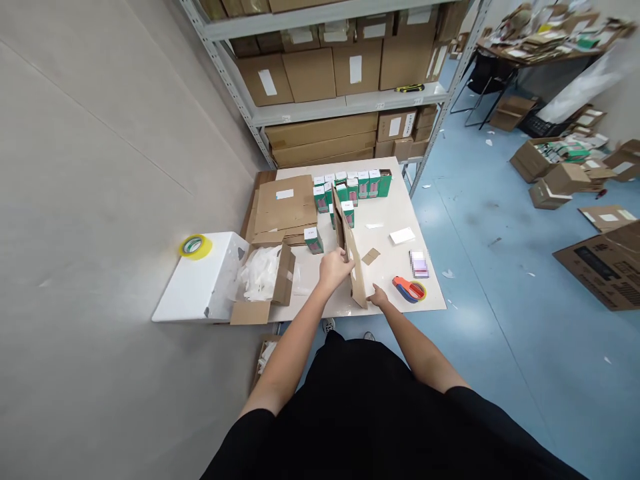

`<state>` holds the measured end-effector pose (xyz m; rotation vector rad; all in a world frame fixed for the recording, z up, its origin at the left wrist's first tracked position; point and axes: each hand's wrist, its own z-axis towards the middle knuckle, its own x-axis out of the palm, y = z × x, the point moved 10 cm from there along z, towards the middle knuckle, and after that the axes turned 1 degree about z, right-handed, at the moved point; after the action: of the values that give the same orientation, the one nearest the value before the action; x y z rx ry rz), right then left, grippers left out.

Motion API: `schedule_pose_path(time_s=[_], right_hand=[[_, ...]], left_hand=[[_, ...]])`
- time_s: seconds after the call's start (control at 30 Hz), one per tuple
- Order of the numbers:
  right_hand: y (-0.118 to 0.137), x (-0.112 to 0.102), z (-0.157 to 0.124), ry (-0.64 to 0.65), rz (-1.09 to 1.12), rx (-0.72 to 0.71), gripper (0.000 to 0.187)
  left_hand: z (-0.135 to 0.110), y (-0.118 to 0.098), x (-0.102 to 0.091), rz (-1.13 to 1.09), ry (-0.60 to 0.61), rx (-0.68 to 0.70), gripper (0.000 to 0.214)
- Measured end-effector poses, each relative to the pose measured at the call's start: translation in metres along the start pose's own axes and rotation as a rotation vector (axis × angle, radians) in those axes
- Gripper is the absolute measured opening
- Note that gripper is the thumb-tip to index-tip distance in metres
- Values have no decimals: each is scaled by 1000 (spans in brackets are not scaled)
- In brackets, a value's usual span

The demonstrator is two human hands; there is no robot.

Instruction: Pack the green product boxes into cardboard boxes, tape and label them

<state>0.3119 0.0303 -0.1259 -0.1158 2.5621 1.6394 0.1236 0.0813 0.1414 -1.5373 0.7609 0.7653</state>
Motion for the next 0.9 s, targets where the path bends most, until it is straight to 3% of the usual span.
schedule_pose_path(time_s=[0.1,0.23,0.3,0.37,0.47,0.57,0.67,0.73,0.83,0.9], right_hand=[[6,-7,-7,31,-24,66,60],[48,1,-47,411,162,-42,77],[77,-8,-73,481,187,-156,86],[100,-24,-91,379,167,-256,83],[128,-47,-105,95,87,-371,60],[141,-58,-108,-115,22,-396,37],[148,-74,-109,-245,24,-400,19],[152,-90,-111,-294,11,-401,14],[161,-117,-112,-286,10,-412,18],[169,-136,-110,-245,42,-430,25]], left_hand=[[-2,-6,20,9,-2,-15,20],[-2,-17,34,-106,-14,-6,26],[0,-23,40,-161,-20,-7,26],[1,-28,47,-213,-28,-17,26],[0,-35,60,-298,-48,-35,30],[1,-39,73,-409,-28,-20,32],[18,-31,80,-532,40,6,36],[42,-10,69,-545,-6,-35,38],[88,26,38,-520,-141,-85,35],[119,41,25,-514,-124,-80,42]])
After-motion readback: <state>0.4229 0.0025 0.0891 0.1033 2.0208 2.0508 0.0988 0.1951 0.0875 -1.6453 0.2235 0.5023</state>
